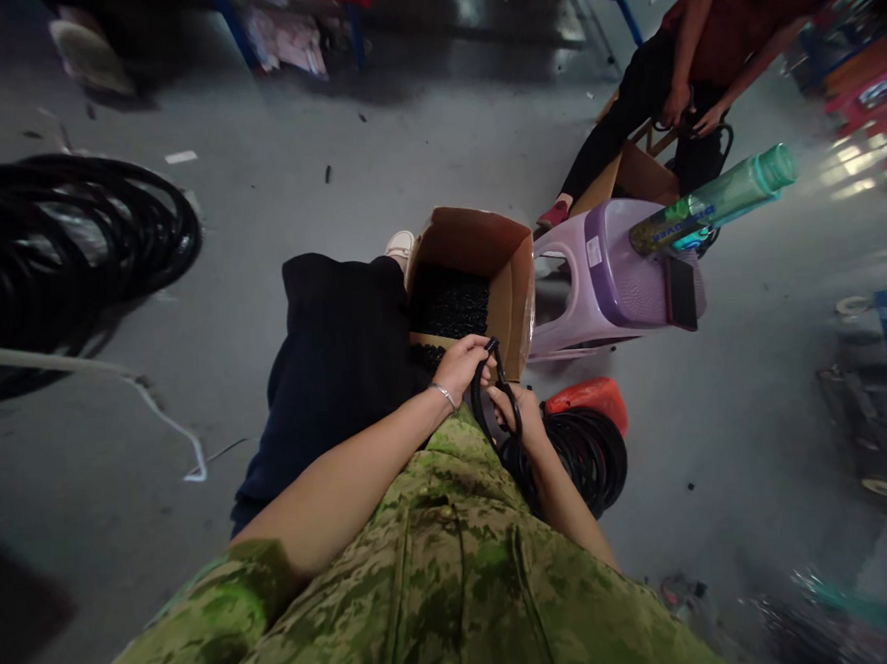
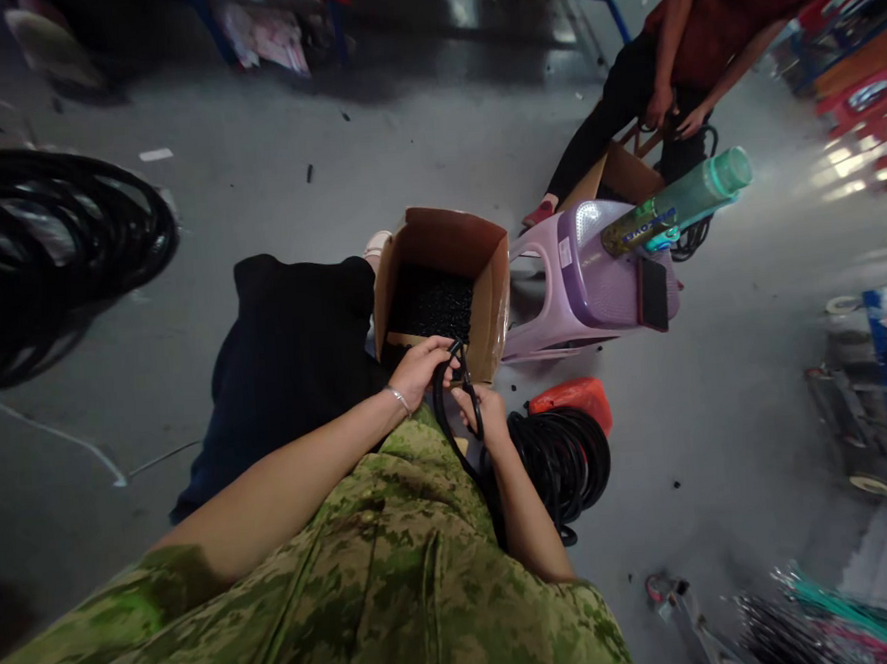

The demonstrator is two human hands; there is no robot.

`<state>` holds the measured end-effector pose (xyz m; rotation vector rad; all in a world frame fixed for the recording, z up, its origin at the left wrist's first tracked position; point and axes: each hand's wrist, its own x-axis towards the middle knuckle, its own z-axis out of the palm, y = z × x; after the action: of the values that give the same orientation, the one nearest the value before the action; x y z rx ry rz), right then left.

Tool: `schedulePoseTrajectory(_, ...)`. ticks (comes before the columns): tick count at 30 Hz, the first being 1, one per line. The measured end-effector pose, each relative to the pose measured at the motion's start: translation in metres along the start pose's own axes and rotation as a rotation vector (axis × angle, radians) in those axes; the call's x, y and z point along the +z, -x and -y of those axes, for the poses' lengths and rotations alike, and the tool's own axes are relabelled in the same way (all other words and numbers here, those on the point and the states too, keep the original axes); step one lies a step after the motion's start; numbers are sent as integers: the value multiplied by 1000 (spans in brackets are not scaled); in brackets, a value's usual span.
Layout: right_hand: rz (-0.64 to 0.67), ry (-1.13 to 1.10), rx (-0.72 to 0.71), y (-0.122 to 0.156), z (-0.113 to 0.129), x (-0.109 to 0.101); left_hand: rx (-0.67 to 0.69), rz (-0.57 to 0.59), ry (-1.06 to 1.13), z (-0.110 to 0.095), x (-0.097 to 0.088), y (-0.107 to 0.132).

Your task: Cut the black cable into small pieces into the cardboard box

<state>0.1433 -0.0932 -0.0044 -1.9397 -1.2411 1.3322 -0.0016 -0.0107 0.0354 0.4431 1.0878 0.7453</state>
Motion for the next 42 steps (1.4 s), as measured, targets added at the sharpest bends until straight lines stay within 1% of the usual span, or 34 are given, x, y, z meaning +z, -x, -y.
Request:
schedulePoseTrajectory(3,10,-1,-47,1,-1,-2,11,27,47,0,-1,-1)
schedulePoseTrajectory(6,44,13,-145,1,-1,-5,17,37,72,0,-2,0)
schedulePoseTrajectory(8,59,53,-214,1,-3,-8,23,34,78,-1,-2,0)
schedulePoseTrajectory(10,58,112,-248,-1,-7,-9,23,28,76,-2,-2,1)
schedulePoseTrajectory(15,67,189,-229,-4,-12,-12,6,41,65,-2,-2,2)
schedulePoseTrajectory(21,79,188,-170,-4,-4,-15,75,115,98,4,-3,0)
schedulePoseTrajectory(26,91,204,-164,-3,3,-20,54,114,80,6,-2,-2)
schedulePoseTrajectory(31,94,216,-182,-5,4,-24,4,114,30,5,0,-1)
schedulePoseTrajectory(38,97,210,-166,-4,-2,-26,6,77,4,5,1,-2)
schedulePoseTrajectory(42,41,240,-159,-3,-6,-26,-1,61,-6,6,-1,-4)
